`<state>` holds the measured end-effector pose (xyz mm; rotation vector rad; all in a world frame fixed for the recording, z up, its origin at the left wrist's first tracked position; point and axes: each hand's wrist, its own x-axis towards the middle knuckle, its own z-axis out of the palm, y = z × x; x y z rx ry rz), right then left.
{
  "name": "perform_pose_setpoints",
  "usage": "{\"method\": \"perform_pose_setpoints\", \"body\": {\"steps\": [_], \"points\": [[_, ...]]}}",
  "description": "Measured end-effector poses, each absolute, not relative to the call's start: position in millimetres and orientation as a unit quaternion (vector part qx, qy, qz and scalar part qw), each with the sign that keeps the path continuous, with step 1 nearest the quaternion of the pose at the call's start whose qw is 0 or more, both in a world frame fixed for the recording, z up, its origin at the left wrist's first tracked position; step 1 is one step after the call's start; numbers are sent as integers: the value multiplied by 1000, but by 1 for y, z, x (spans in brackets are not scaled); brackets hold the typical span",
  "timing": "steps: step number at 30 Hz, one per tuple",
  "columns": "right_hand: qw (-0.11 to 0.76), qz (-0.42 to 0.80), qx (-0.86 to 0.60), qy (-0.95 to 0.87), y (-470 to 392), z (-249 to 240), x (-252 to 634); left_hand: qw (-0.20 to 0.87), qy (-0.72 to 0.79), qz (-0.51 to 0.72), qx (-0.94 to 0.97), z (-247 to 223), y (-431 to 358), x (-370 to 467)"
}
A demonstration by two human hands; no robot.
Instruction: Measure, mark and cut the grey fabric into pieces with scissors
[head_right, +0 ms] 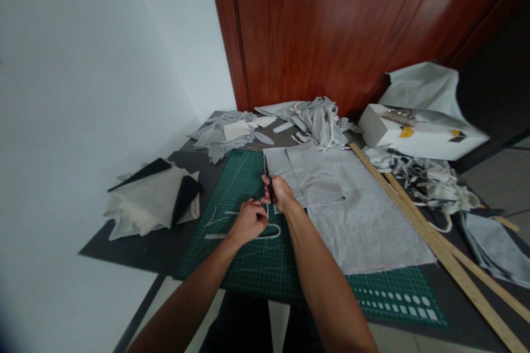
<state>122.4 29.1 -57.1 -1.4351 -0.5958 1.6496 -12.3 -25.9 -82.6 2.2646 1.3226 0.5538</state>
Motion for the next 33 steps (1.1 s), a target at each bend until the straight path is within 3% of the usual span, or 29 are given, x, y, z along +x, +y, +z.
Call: {"method": "perform_pose_setpoints", "body": {"steps": [33], "points": [[427, 655, -569, -257, 62, -57, 123, 233, 487, 201, 818, -81, -28, -13]]}}
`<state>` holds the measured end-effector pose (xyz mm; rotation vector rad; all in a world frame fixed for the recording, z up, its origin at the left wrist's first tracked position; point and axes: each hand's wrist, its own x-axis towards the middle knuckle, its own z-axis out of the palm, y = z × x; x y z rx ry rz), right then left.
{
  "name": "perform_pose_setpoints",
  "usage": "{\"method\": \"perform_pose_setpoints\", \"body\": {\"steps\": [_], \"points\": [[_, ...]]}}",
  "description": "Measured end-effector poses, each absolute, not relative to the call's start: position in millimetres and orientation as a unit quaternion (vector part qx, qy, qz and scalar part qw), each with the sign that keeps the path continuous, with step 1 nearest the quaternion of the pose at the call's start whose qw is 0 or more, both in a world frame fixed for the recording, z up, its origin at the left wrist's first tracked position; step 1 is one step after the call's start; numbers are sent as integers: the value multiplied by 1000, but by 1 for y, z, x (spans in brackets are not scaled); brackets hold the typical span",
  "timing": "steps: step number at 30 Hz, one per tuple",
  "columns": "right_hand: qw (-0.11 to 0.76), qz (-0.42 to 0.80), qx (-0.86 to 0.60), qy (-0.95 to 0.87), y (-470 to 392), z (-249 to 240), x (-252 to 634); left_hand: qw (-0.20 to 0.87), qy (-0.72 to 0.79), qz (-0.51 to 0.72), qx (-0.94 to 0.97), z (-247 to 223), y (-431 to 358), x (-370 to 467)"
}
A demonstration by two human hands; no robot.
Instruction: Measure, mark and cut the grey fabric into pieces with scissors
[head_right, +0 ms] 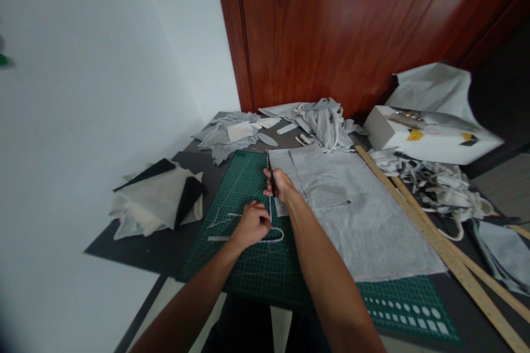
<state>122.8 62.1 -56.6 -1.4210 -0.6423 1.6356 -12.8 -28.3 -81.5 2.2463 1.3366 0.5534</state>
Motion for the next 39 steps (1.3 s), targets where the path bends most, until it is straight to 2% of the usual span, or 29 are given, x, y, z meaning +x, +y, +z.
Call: {"method": "perform_pose_setpoints", "body": {"steps": [10, 15, 20, 24, 28, 31, 35, 39], "points": [[436, 643, -572, -262, 64, -54, 121, 263, 486, 249, 795, -84, -30, -11], [429, 653, -565, -265, 64, -54, 125, 305, 481, 330, 753, -87, -25, -16], [397, 665, -549, -315, 44, -47, 140, 389, 533, 415, 626, -73, -12, -32], [325, 623, -592, -396, 17, -41, 154, 392, 562, 315, 657, -58, -4, -42], [279, 568, -616, -468, -8, -41, 159, 278, 533, 214, 770, -51, -8, -49], [280, 533, -641, -476, -23, -44, 160, 214, 485, 164, 832, -52, -18, -54], [307, 506, -661, -462, -39, -48, 162, 194, 460, 78, 863, -58, -26, -54], [329, 511, -652, -453, -53, -54, 168, 176, 421, 90, 885, -65, -11, -49]]}}
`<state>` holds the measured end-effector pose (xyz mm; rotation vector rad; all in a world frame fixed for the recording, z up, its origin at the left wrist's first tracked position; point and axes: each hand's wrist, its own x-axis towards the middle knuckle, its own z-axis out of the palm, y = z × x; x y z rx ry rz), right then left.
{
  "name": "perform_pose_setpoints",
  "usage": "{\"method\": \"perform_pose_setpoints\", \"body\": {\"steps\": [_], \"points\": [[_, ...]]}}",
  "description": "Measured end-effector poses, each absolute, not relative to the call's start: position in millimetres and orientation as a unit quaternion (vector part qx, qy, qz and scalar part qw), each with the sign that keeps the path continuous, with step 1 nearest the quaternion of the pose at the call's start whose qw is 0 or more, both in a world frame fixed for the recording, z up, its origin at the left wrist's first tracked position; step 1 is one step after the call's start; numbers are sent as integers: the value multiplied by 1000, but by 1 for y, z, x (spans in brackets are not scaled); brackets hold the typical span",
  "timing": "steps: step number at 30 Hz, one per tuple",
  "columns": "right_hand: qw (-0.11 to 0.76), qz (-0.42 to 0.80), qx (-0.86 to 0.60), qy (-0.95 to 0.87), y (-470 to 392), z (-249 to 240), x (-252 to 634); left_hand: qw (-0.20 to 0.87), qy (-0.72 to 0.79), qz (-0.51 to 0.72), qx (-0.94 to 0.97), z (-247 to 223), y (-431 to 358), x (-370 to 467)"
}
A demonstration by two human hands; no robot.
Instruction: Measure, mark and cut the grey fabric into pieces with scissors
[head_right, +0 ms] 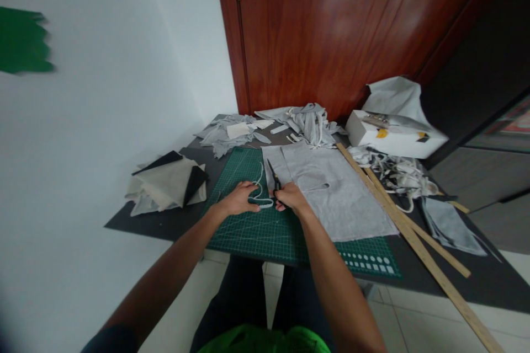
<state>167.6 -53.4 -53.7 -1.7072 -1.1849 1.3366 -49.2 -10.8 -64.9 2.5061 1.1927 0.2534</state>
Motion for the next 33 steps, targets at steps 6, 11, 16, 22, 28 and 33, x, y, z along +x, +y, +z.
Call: {"method": "perform_pose_setpoints", "body": {"steps": [6, 11, 16, 22, 28, 33], "points": [[300, 496, -673, -459, -68, -61, 179, 138, 490, 107, 854, -66, 22, -49], [314, 483, -659, -483, -72, -71, 196, 39, 649, 92, 754, -55, 39, -56], [289, 401, -700, -516, -69, -74, 208, -38, 562, 135, 815, -44, 35, -33], [336, 371, -726, -471, -64, -82, 210, 63, 384, 72, 919, -61, 26, 17], [377, 359, -733, -439, -65, -90, 221, 48, 397, 77, 914, -67, 1, 32], [362, 314, -744, -466, -68, -81, 222, 88, 385, 86, 914, -60, -15, 42]]}}
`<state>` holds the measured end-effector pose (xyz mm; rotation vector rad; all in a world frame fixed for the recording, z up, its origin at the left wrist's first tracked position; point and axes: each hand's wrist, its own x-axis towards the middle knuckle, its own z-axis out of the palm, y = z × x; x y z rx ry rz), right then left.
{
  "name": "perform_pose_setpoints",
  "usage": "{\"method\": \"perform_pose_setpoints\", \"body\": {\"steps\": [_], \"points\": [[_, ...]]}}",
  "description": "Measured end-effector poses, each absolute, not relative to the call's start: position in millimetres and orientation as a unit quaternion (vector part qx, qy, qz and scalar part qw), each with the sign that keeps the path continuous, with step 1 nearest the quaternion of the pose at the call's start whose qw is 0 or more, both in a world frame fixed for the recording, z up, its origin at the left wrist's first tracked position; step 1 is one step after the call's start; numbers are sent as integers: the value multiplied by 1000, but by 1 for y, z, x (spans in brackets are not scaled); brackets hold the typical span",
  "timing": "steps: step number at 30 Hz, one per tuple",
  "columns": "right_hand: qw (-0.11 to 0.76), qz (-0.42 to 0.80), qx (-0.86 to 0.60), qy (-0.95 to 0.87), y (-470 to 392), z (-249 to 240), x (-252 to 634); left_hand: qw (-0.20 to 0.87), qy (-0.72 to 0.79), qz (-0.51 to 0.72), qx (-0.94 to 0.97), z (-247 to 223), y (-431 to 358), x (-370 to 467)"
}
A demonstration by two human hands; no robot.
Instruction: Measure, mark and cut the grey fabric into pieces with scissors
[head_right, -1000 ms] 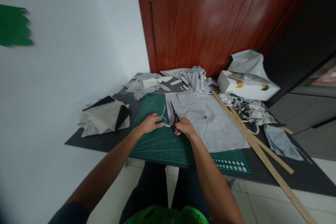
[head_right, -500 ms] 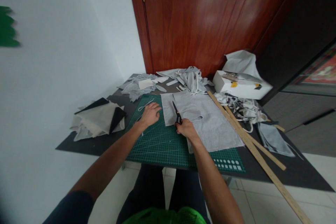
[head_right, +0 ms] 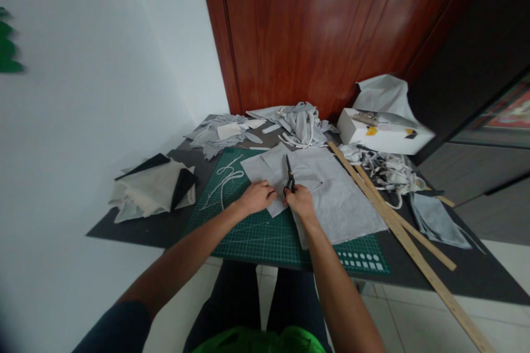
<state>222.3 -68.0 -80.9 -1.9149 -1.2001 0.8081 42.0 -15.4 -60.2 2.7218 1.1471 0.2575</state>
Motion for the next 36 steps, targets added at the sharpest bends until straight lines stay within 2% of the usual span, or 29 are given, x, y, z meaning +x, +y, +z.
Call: {"method": "perform_pose_setpoints", "body": {"steps": [3, 6, 10, 16, 21, 25, 30, 36], "points": [[339, 279, -757, -484, -72, -73, 222, 147, 379, 99, 908, -57, -6, 42], [332, 222, -783, -478, -77, -67, 224, 89, 375, 150, 910, -52, 19, 38], [342, 167, -813, -441, -80, -64, 233, 22, 389, 127, 912, -54, 60, 38], [279, 121, -847, -435, -83, -67, 245, 73, 415, 95, 902, -67, 97, 49], [269, 60, -845, -458, -83, -69, 257, 65, 394, 86, 913, -60, 93, 47], [242, 25, -854, -460, -82, -69, 271, 31, 407, 135, 903, -49, 84, 38], [184, 30, -839, -512, -79, -71, 274, 92, 391, 139, 905, -24, 81, 25], [97, 50, -803, -586, -77, -68, 270, 131, 502, 90, 850, 11, 70, 28]]}}
